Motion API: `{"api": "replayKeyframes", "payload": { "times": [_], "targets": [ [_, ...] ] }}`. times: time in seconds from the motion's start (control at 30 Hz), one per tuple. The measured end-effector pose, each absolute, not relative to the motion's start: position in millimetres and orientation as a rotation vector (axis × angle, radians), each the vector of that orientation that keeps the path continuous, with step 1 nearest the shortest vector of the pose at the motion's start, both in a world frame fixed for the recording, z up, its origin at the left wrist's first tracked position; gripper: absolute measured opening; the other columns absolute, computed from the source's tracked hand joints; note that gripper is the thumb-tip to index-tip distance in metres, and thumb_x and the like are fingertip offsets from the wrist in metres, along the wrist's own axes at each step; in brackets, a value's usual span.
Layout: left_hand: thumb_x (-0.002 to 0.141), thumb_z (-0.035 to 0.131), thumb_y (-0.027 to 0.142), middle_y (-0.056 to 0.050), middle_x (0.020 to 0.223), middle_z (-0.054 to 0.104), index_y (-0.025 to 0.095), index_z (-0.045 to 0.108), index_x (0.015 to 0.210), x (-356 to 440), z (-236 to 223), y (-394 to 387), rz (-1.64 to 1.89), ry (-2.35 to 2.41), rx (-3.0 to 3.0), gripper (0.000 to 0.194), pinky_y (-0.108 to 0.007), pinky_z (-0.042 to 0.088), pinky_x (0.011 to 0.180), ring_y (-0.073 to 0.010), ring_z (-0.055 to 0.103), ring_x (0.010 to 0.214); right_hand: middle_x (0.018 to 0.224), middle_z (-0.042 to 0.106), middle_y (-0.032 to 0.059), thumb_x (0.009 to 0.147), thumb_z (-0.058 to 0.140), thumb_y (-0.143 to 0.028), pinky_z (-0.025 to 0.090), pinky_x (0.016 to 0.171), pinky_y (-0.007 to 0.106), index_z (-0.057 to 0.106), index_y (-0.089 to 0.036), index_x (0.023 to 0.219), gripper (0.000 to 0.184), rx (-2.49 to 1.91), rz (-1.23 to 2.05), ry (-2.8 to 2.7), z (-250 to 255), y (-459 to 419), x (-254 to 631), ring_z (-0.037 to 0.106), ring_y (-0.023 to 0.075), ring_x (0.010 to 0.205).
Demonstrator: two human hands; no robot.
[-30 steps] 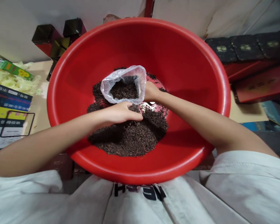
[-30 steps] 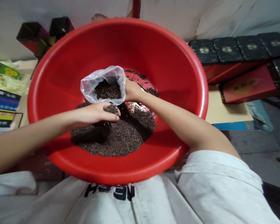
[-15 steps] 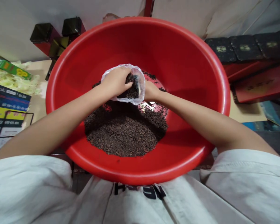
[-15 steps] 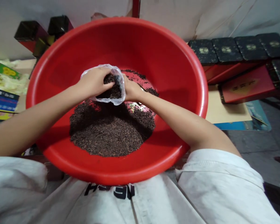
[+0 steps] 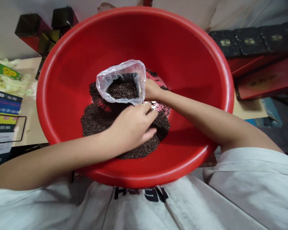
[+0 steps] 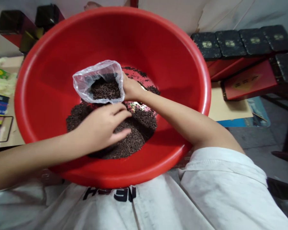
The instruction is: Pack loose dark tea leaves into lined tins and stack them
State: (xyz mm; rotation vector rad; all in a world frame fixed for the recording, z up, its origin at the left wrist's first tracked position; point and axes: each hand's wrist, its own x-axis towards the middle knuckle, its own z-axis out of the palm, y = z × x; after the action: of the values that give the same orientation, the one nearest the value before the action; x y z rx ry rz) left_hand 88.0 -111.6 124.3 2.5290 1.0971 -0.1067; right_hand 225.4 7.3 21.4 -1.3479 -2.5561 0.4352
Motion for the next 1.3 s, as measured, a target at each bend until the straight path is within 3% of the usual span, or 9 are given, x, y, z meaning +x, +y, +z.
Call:
{"api": "replayKeyframes", "payload": {
  "times": [0.07, 0.13, 0.23, 0.3, 0.5, 0.7, 0.97, 1.13, 1.3],
  "targets": [
    [0.070, 0.072, 0.054, -0.021, 0.131, 0.051, 0.013, 0.052, 0.128, 86.8, 96.9, -117.6, -0.416, 1.056, 2.343, 0.074, -0.049, 0.042, 0.100, -0.0383, 0.052, 0.117, 0.113, 0.060, 0.0157, 0.068, 0.064, -0.046, 0.049, 0.082, 0.037, 0.052, -0.014, 0.110, 0.054, -1.368, 0.429, -2.541, 22.2, 6.5, 225.6, 0.059, 0.0324, 0.104],
    [0.051, 0.080, 0.063, -0.026, 0.150, 0.026, 0.013, 0.027, 0.146, 83.3, 58.2, -111.8, -0.604, 1.089, 2.242, 0.120, -0.058, 0.021, 0.112, -0.0452, 0.024, 0.138, 0.111, 0.061, 0.0157, 0.068, 0.065, -0.046, 0.048, 0.083, 0.036, 0.052, -0.014, 0.108, 0.053, -1.379, 0.420, -2.548, 21.7, 6.5, 225.7, 0.059, 0.0319, 0.104],
    [0.050, 0.073, 0.074, -0.024, 0.155, 0.009, 0.012, 0.009, 0.150, 80.6, 4.5, -97.0, -0.624, 1.172, 2.099, 0.134, -0.052, 0.013, 0.116, -0.0400, 0.009, 0.143, 0.111, 0.060, 0.0163, 0.068, 0.065, -0.049, 0.049, 0.082, 0.036, 0.050, -0.013, 0.110, 0.058, -1.354, 0.377, -2.561, 18.7, 8.0, 225.7, 0.060, 0.0316, 0.103],
    [0.053, 0.066, 0.079, -0.023, 0.155, 0.014, 0.010, 0.016, 0.149, 82.8, -14.8, -92.3, -0.623, 1.180, 2.020, 0.128, -0.049, 0.012, 0.116, -0.0390, 0.011, 0.143, 0.112, 0.059, 0.0182, 0.068, 0.064, -0.051, 0.049, 0.079, 0.037, 0.048, -0.011, 0.112, 0.062, -1.335, 0.339, -2.555, 16.0, 9.5, 225.6, 0.061, 0.0322, 0.101],
    [0.047, 0.075, 0.070, -0.021, 0.136, 0.049, 0.006, 0.043, 0.135, 92.1, -5.7, -96.9, -0.578, 1.150, 1.931, 0.114, -0.039, 0.039, 0.104, -0.0356, 0.049, 0.122, 0.110, 0.059, 0.0201, 0.067, 0.063, -0.047, 0.049, 0.074, 0.036, 0.050, -0.009, 0.106, 0.056, -1.291, 0.284, -2.564, 12.2, 11.4, 225.9, 0.061, 0.0314, 0.098],
    [0.065, 0.075, 0.034, -0.010, 0.111, 0.069, 0.012, 0.068, 0.105, 85.1, 7.6, -97.9, -0.605, 1.075, 1.695, 0.047, -0.026, 0.048, 0.082, -0.0260, 0.065, 0.101, 0.122, 0.055, 0.0209, 0.066, 0.062, -0.050, 0.049, 0.069, 0.033, 0.050, -0.010, 0.112, 0.063, -1.287, 0.277, -2.550, 10.7, 11.1, 226.6, 0.062, 0.0290, 0.093],
    [0.061, 0.071, 0.021, -0.004, 0.085, 0.072, 0.013, 0.067, 0.082, 64.6, 57.5, -104.9, -0.202, 1.153, 1.447, 0.023, -0.026, 0.049, 0.065, -0.0216, 0.067, 0.079, 0.110, 0.061, 0.0192, 0.068, 0.059, -0.055, 0.049, 0.070, 0.036, 0.050, -0.009, 0.113, 0.065, -1.268, 0.302, -2.515, 8.5, 9.6, 226.5, 0.063, 0.0310, 0.093],
    [0.061, 0.072, 0.018, 0.000, 0.086, 0.070, 0.014, 0.064, 0.084, 64.4, 112.7, -98.6, 0.105, 1.119, 1.501, 0.024, -0.025, 0.050, 0.073, -0.0178, 0.065, 0.080, 0.114, 0.061, 0.0196, 0.069, 0.059, -0.055, 0.048, 0.076, 0.036, 0.049, -0.007, 0.119, 0.069, -1.216, 0.368, -2.527, 13.1, 7.9, 226.3, 0.060, 0.0315, 0.102],
    [0.063, 0.073, 0.021, -0.001, 0.083, 0.067, 0.014, 0.063, 0.086, 64.6, 147.2, -84.0, 0.352, 1.236, 1.665, 0.026, -0.028, 0.050, 0.075, -0.0191, 0.063, 0.081, 0.111, 0.062, 0.0189, 0.069, 0.058, -0.055, 0.049, 0.073, 0.037, 0.052, -0.008, 0.115, 0.066, -1.264, 0.394, -2.505, 15.5, 6.0, 225.5, 0.062, 0.0310, 0.096]
  ]
}}
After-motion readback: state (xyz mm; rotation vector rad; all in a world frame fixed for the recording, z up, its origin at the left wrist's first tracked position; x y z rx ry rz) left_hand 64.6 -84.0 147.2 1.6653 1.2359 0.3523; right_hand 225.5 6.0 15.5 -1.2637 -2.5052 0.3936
